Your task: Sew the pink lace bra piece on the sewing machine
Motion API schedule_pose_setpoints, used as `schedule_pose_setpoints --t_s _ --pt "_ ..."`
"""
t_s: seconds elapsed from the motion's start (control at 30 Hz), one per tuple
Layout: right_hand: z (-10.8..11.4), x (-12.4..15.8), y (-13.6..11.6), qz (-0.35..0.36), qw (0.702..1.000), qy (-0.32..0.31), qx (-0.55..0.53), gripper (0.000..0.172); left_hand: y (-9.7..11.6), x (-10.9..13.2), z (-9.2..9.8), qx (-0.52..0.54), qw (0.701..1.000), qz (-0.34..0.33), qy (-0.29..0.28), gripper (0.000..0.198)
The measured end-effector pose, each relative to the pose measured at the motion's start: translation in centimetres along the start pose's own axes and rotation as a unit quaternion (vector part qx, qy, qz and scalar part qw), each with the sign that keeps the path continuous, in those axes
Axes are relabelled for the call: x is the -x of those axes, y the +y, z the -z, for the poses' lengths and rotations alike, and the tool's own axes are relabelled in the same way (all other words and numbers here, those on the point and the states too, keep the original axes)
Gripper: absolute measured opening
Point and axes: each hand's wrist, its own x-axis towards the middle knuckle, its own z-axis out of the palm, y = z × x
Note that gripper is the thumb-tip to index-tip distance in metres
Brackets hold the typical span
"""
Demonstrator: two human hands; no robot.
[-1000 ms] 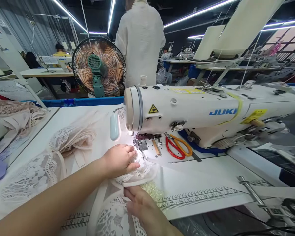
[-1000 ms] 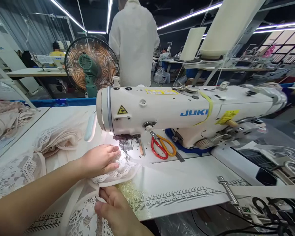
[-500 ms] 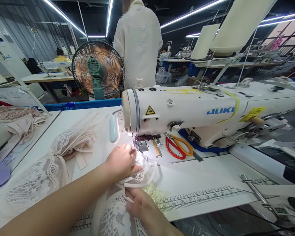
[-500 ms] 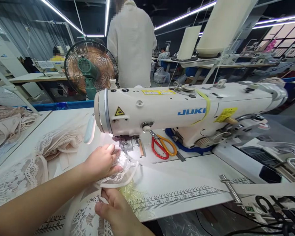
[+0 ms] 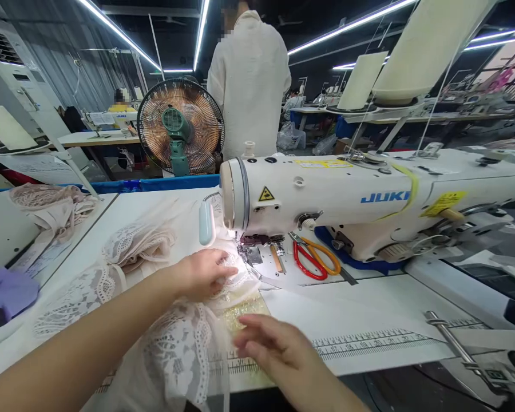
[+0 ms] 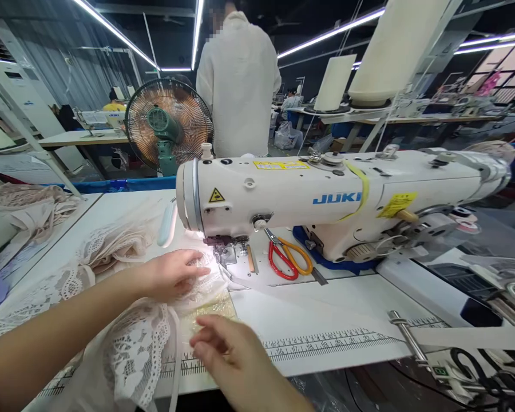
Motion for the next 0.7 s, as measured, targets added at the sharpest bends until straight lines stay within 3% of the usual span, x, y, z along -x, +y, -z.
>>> schedule_pose_setpoints --t_s 0.03,0.1,0.17,0.23,0.33,0.4,0.53,0.7 --pt "1.2 -0.2 0.0 0.049 0.988 0.041 0.142 0.038 0.3 0.2 -0.1 0.002 1.000 -0.014 0.005 0.045" --pt "3.2 -1.0 -0.2 0.137 0.906 0.113 0.383 0.042 1.5 0.7 -0.3 0.006 0.999 -0.051 0.008 0.046" --pt "4.5 -2.1 -0.4 0.168 0.825 0.108 0.529 0.048 3.1 1.1 -0.5 0.021 0.997 -0.078 0.013 0.046" --pt "5.0 -3.2 -0.4 0.171 0.783 0.072 0.594 0.042 4.8 1.5 -0.9 0.047 0.996 -0.075 0.027 0.043" --pt "5.0 -4.0 -0.1 0.187 0.778 0.042 0.599 0.026 6.7 2.0 -1.8 0.074 0.994 -0.051 0.064 0.037" --pt "4.9 -4.0 0.3 0.213 0.786 0.040 0.579 0.024 7.1 2.2 -2.5 0.072 0.992 -0.050 0.093 0.037" --pt "4.9 -3.6 1.0 0.248 0.796 0.042 0.551 0.023 6.3 2.1 -3.6 0.048 0.987 -0.085 0.126 0.045" --pt "4.9 -3.7 1.1 0.232 0.799 0.038 0.553 0.020 4.5 1.3 -3.4 0.038 0.982 -0.131 0.133 0.045"
